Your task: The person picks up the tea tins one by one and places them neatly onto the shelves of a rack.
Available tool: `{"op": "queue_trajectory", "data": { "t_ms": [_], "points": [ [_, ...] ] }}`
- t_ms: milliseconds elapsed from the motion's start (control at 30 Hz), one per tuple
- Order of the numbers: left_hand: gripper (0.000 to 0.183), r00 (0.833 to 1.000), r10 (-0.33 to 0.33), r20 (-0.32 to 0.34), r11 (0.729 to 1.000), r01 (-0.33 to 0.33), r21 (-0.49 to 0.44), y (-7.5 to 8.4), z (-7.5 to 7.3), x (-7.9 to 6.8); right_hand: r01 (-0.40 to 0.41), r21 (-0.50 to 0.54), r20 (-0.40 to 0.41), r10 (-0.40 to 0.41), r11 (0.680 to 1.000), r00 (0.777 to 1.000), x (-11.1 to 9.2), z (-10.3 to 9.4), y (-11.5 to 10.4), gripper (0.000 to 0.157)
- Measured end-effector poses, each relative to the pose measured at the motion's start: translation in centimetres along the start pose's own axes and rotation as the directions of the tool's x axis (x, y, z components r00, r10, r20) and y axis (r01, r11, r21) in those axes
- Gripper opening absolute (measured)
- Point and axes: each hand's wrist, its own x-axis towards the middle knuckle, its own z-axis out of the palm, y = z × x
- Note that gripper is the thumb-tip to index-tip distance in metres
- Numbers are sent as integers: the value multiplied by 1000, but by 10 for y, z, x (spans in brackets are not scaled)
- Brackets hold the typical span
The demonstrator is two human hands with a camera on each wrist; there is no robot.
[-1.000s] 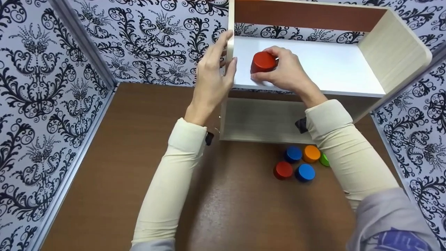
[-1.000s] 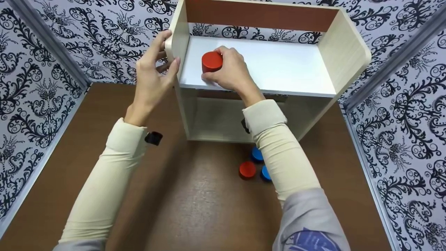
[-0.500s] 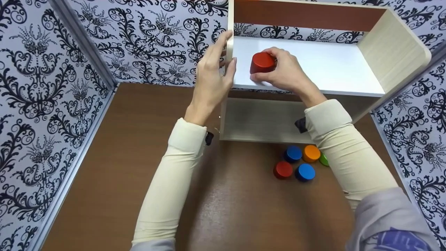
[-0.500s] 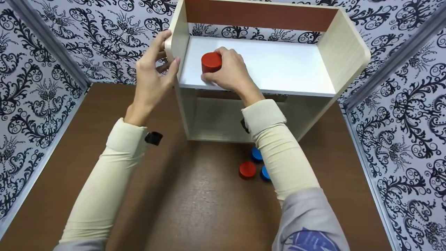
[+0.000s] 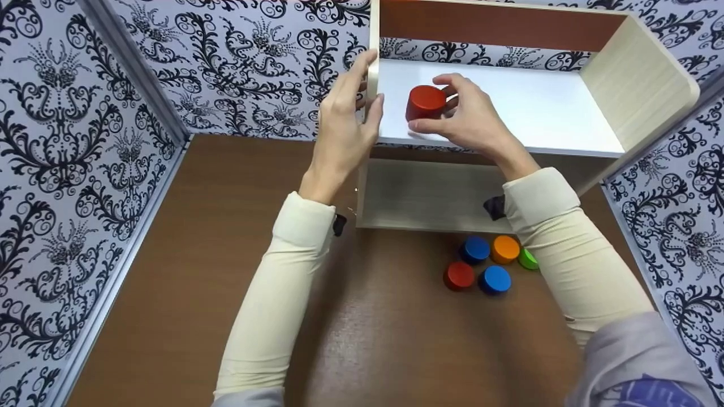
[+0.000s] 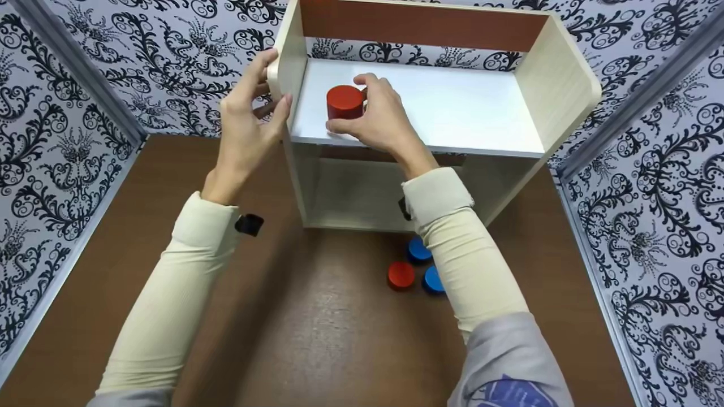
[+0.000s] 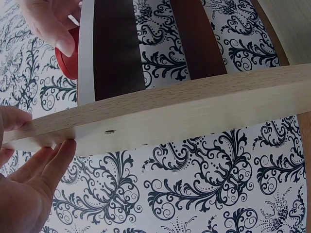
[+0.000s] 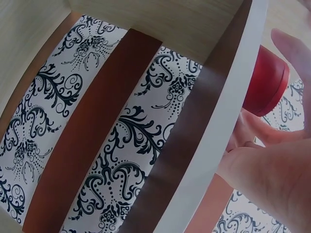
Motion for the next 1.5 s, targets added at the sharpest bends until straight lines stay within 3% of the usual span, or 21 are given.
{"op": "queue_trajectory", "data": {
  "t_ms": [500,700,1067,1500],
  "points": [
    [54,1000,-4,0,1000,4,1,-2,-2,-1,76,82,-119,-66,994,991,-23,-12,1,83],
    [55,1000,-4,-2,1000,4,-3,-2,-1,-1,146,106,-171,-126,984,977,-35,-16,3,77],
    [55,1000,-2,-9,1000,2,4,-1,-1,-1,208,104,-227,-180,973,957,-56,-26,12,62],
    [54,1000,21,-11,1000,-21,7,-1,0,0,300,123,-257,-261,946,931,-86,-23,23,46]
  ]
}}
